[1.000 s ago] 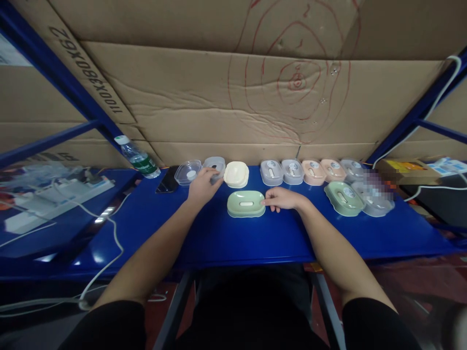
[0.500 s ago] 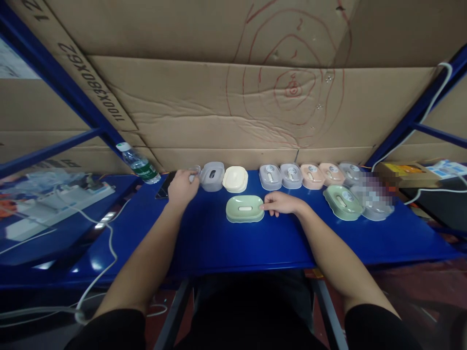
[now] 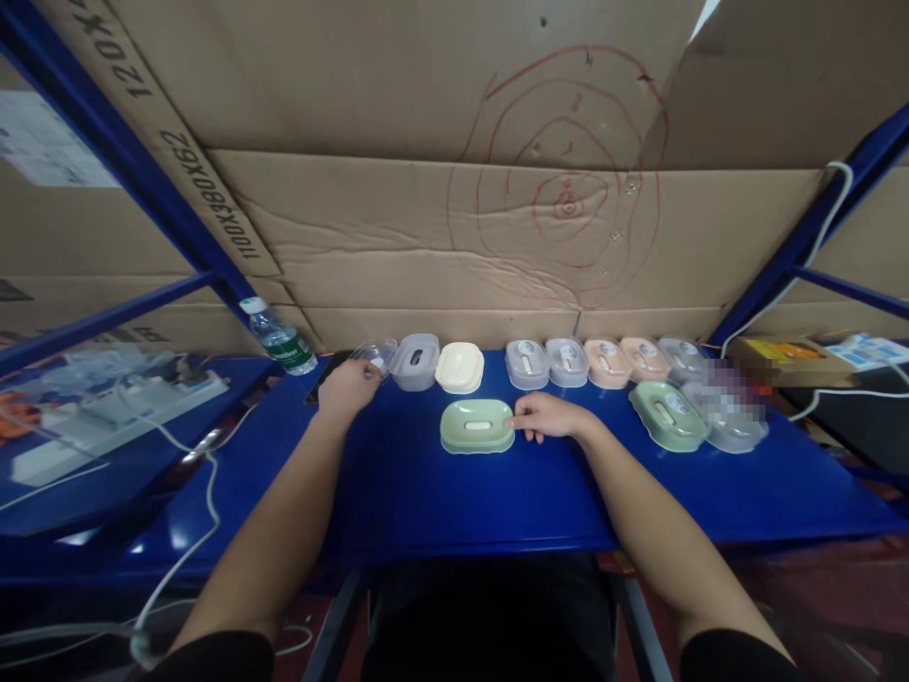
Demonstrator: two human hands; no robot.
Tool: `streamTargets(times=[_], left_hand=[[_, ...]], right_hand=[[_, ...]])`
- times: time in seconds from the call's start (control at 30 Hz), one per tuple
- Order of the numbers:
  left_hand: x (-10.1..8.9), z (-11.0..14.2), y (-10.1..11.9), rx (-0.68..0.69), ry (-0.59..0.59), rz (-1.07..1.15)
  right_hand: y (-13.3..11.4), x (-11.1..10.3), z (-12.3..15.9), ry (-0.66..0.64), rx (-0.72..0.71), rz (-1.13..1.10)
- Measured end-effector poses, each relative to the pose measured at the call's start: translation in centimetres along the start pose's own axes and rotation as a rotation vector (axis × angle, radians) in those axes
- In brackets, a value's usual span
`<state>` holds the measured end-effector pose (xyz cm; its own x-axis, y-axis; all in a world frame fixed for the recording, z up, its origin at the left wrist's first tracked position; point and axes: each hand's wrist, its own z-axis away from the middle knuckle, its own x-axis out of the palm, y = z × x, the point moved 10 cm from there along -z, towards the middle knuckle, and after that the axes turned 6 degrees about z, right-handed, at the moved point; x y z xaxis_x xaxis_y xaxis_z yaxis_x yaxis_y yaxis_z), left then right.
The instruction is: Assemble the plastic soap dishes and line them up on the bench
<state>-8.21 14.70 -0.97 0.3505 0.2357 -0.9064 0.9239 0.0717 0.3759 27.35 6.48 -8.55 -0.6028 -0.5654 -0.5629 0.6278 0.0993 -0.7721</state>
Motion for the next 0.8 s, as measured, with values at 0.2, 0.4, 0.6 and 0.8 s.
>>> streamTargets(times=[0.2,0.4,0.6,0.8], left_hand=[[-1.9,0.5,0.3,-0.001,0.103,0.079],[-5.0,1.4,0.4,-0.01,0.316,0.217],[-6.8,4.0,2.6,0.242,0.555,0.957],[0.7,6.2,9.7,0.167,-0.218,1.405]], right_hand=[[-0.2,0.0,0.0,0.002,-0.003,0.005],[0.0,0.0,0.0,-0.004,-0.001,0.005],[-1.8,-3.2,0.3,0.325,-0.128,-0.075],[-4.0,-4.4,1.4,0.522,-0.266,-0.188]])
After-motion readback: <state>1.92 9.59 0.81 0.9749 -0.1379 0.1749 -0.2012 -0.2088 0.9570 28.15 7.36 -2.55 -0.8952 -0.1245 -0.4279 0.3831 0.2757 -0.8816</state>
